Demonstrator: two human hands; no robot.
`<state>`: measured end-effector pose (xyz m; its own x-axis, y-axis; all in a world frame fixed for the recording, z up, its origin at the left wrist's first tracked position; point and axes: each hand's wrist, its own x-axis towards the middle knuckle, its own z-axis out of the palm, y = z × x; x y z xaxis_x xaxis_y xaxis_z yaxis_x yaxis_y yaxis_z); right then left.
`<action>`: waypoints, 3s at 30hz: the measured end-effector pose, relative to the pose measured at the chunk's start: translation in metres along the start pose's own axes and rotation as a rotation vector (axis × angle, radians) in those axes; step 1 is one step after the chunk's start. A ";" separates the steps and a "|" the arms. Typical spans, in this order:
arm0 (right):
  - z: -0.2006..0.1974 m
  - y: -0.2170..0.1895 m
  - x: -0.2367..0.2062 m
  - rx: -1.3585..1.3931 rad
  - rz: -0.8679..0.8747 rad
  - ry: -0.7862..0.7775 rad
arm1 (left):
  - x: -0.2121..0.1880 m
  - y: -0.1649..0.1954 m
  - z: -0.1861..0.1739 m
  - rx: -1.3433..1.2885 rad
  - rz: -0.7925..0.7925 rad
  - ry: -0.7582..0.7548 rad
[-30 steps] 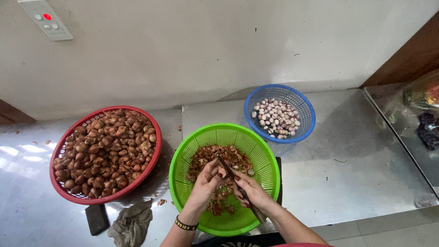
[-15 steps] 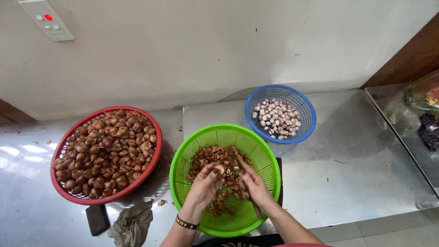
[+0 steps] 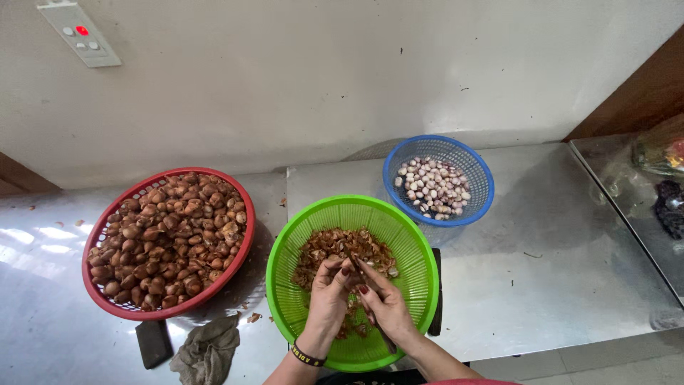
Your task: The person uses a small knife to peel the outer skin off brown nuts over a green colander. The peeled nuts are placed into a blue basket, while the skins fall into the green colander. The person repeats this process continuously throughout the clip.
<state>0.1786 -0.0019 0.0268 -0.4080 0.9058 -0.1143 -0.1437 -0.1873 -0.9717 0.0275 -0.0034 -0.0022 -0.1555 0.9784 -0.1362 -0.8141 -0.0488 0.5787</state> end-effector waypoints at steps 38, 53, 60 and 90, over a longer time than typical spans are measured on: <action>-0.033 -0.015 0.006 0.514 0.274 -0.212 | 0.004 0.041 -0.004 0.097 -0.234 -0.067; -0.007 -0.016 -0.005 -0.171 0.040 -0.132 | 0.000 0.031 0.003 0.208 -0.125 0.005; -0.001 -0.010 0.001 0.027 -0.017 -0.070 | -0.007 0.016 0.003 0.396 0.135 -0.061; -0.019 -0.024 -0.010 -0.203 0.179 -0.238 | 0.001 0.039 -0.007 0.490 -0.117 -0.017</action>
<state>0.2035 0.0007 0.0477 -0.6125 0.7471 -0.2584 0.1211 -0.2343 -0.9646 -0.0078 -0.0061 0.0145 -0.0666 0.9749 -0.2124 -0.4665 0.1577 0.8704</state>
